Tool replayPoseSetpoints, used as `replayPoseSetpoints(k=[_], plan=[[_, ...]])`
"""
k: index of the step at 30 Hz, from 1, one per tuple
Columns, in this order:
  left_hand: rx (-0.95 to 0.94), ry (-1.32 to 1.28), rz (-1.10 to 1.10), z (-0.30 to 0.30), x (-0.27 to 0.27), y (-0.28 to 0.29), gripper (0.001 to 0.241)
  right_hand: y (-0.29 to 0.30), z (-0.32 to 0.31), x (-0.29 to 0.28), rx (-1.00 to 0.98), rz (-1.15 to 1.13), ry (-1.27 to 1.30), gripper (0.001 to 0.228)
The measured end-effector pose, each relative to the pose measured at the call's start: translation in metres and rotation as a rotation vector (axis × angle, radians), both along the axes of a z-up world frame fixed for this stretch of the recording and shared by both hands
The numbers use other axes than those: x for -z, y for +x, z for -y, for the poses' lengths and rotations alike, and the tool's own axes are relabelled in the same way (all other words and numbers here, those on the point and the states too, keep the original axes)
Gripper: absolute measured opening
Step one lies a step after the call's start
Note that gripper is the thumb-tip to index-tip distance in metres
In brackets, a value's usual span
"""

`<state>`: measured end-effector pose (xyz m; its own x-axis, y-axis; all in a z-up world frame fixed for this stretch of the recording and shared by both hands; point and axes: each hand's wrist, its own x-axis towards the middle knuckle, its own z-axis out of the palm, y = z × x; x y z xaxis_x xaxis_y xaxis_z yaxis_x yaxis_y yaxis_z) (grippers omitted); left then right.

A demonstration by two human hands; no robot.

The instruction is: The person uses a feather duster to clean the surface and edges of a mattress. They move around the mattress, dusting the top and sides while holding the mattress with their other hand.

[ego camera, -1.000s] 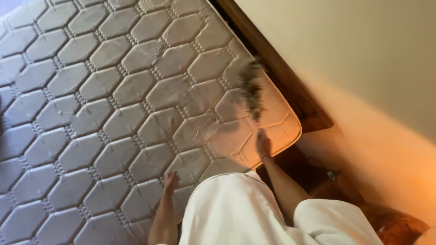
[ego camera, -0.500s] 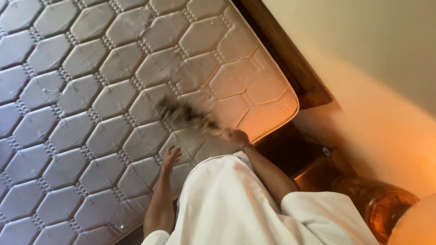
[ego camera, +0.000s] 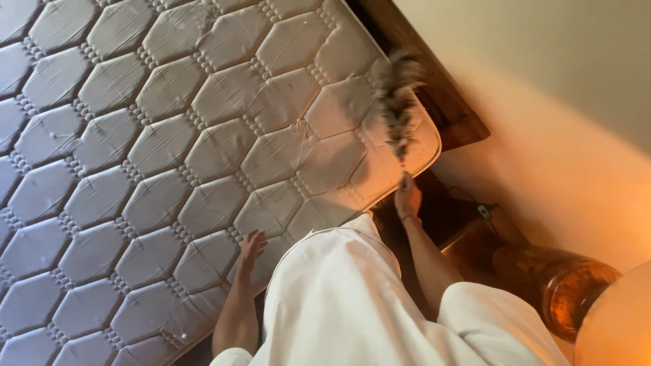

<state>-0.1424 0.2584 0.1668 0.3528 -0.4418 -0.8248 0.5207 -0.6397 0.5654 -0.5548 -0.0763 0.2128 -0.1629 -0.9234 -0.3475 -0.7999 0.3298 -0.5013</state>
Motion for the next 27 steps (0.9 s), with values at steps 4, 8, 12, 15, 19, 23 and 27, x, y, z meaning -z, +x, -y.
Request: replayPoseSetpoints(k=[4,8,12,15,19,23,27], plan=[[0.046,-0.027,0.002,0.012,0.012,0.004,0.087,0.045,-0.038,-0.002,-0.382,0.066,0.126,0.044],[0.084,-0.058,0.007,0.034,0.011,0.006,0.09,0.068,-0.058,0.005,-0.703,-0.018,0.278,0.042],[0.14,-0.042,0.029,0.059,0.002,0.008,0.089,0.047,-0.056,-0.004,-0.649,-0.058,0.309,0.042],[0.118,-0.044,0.043,0.068,0.008,0.011,0.083,0.011,-0.052,-0.001,-0.387,-0.101,0.353,0.036],[0.146,-0.084,0.021,0.064,0.008,0.016,0.079,-0.067,-0.045,0.069,0.138,-0.106,0.301,0.043],[0.159,-0.094,-0.036,0.045,0.031,0.022,0.08,-0.102,-0.024,0.118,0.419,-0.147,0.114,0.037],[0.158,-0.091,-0.044,0.03,0.03,0.016,0.08,-0.059,-0.043,0.041,0.391,-0.008,0.143,0.033]])
